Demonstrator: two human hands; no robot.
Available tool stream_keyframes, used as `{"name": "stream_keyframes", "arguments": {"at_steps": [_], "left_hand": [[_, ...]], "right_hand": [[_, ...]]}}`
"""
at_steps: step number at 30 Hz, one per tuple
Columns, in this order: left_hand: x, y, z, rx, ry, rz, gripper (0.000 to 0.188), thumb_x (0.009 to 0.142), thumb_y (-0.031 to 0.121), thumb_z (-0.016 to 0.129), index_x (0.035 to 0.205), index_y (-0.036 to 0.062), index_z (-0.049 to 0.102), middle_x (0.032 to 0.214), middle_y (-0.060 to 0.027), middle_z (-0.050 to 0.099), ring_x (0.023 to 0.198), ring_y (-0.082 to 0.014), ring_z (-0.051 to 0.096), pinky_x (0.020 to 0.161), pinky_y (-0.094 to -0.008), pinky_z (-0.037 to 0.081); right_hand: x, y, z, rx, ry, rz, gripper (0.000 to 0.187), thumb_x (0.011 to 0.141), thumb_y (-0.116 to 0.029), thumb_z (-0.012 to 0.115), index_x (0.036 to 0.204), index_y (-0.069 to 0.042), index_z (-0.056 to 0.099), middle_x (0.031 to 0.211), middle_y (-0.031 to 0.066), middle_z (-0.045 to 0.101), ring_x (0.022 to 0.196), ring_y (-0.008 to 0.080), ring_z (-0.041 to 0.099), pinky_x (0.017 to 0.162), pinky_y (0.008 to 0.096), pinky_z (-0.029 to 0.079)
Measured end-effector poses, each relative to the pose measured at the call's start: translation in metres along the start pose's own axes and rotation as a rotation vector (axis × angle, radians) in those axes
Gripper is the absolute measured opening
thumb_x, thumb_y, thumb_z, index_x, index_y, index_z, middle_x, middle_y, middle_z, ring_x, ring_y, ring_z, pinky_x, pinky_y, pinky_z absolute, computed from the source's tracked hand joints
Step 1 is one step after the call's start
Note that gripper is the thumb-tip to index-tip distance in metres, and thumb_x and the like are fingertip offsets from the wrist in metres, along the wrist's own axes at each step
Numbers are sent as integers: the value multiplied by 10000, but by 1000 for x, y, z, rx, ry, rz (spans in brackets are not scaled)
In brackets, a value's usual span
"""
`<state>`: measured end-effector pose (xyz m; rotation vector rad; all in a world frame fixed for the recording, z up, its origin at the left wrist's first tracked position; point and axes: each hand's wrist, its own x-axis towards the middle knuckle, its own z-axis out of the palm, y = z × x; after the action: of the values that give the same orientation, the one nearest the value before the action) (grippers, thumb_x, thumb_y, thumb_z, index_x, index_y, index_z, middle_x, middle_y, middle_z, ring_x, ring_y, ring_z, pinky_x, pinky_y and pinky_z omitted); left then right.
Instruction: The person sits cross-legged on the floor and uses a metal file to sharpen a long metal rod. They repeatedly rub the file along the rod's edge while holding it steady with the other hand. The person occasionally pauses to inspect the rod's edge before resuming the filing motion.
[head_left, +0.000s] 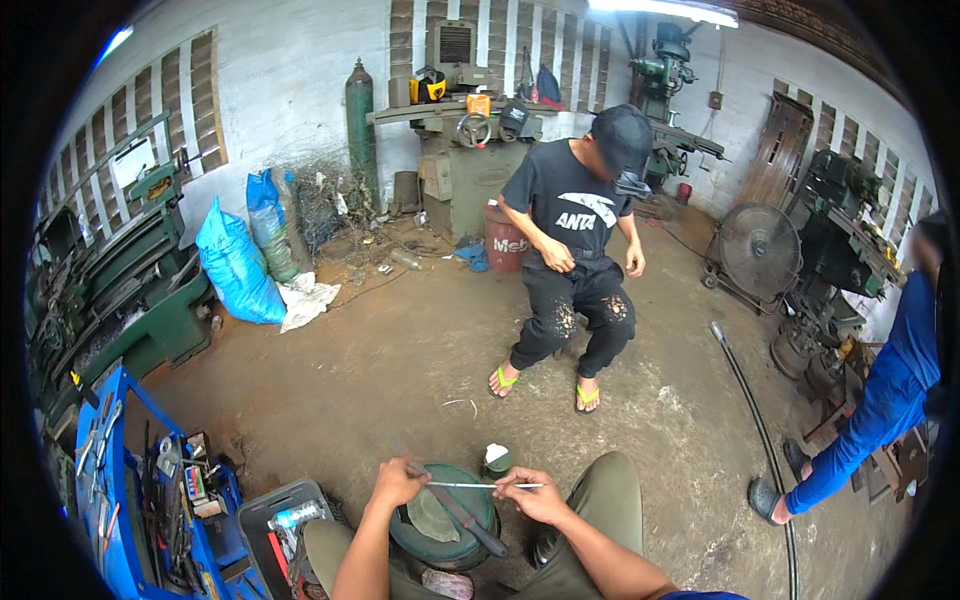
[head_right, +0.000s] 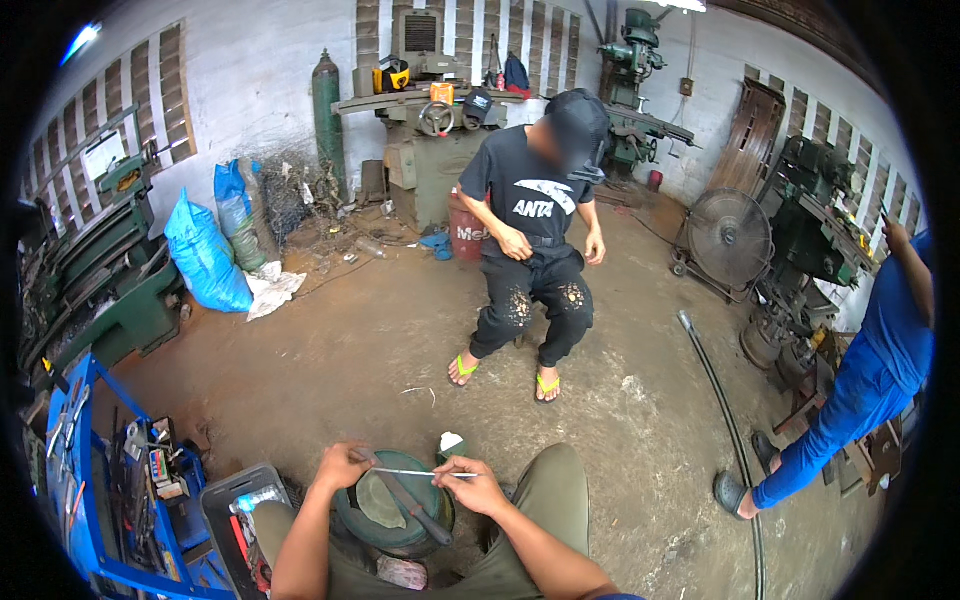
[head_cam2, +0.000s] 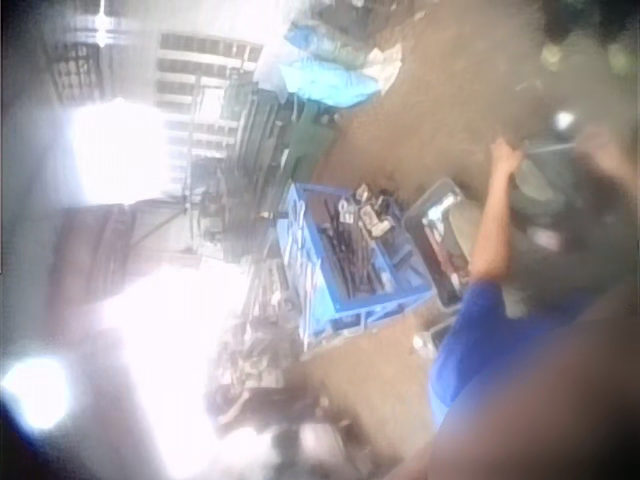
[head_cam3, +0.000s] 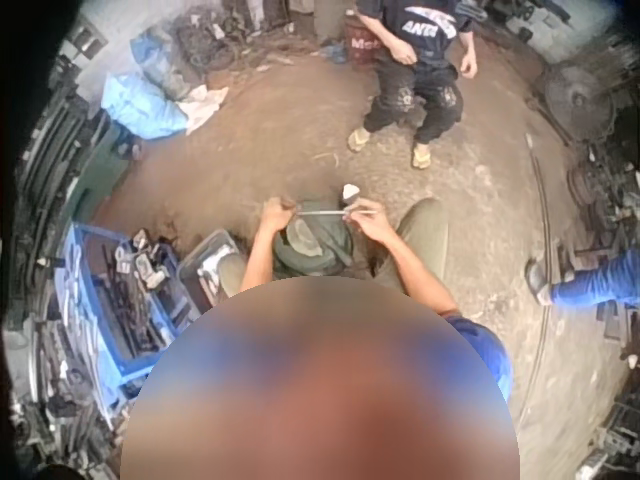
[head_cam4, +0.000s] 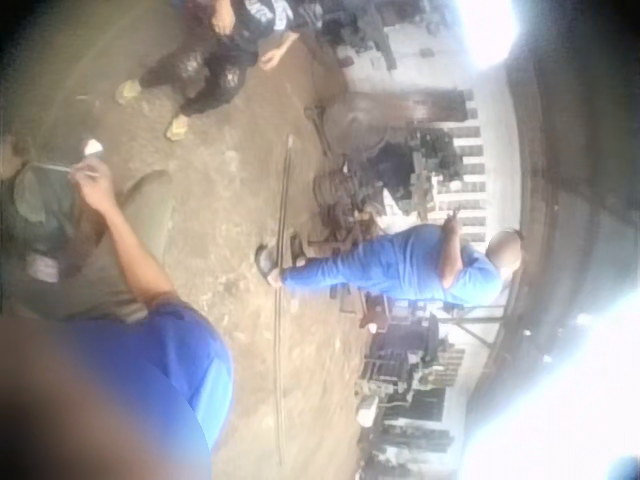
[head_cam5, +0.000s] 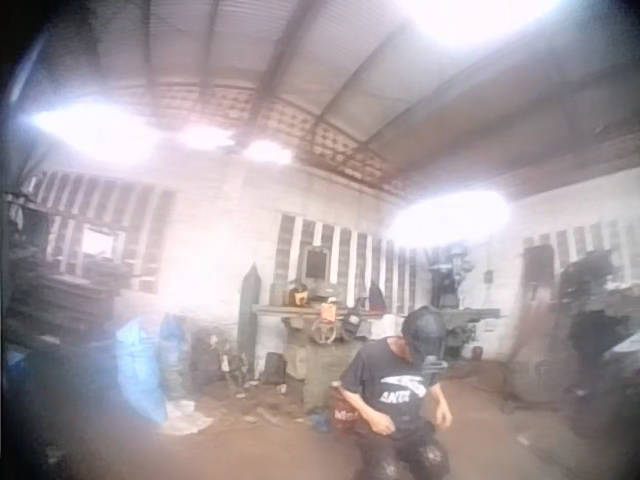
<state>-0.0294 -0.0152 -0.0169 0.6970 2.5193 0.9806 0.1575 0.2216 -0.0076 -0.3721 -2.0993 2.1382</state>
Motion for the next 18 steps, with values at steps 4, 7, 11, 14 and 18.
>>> {"name": "stream_keyframes", "arguments": {"at_steps": [4,7,11,14,18], "left_hand": [[-11,7,-9,116,-146,53,462,798,224,758,1231,95,667,1024,-178,731,1019,-353,688,897,-423,538],[-18,3,-8,198,-299,91,514,817,299,741,1280,103,636,1117,-196,705,1073,-355,665,921,-432,523],[-18,-5,-4,310,-514,147,630,823,416,733,1352,109,584,1197,-206,676,1133,-363,636,964,-424,499],[-12,-3,-3,334,-636,46,693,821,479,732,1401,147,548,1274,-208,638,1201,-350,603,1010,-413,470],[-13,1,-8,308,-657,-21,769,837,518,708,1460,130,476,1363,-232,575,1258,-372,562,1040,-432,452]], "right_hand": [[-4,6,4,-377,2,-124,128,863,-95,691,960,-12,682,865,95,738,816,172,712,744,331,543],[-4,7,3,-463,-11,-204,150,842,-119,712,948,-20,671,857,113,730,812,214,721,734,347,546],[-5,4,1,-467,-62,-260,160,826,-130,722,907,-17,644,822,123,713,786,249,717,701,366,541],[-5,0,4,-477,-87,-288,159,816,-128,725,877,-17,628,784,120,700,758,251,711,674,369,533],[-3,-10,12,-441,-90,-277,168,801,-159,732,849,-32,633,736,124,682,704,244,701,634,360,522]]}}
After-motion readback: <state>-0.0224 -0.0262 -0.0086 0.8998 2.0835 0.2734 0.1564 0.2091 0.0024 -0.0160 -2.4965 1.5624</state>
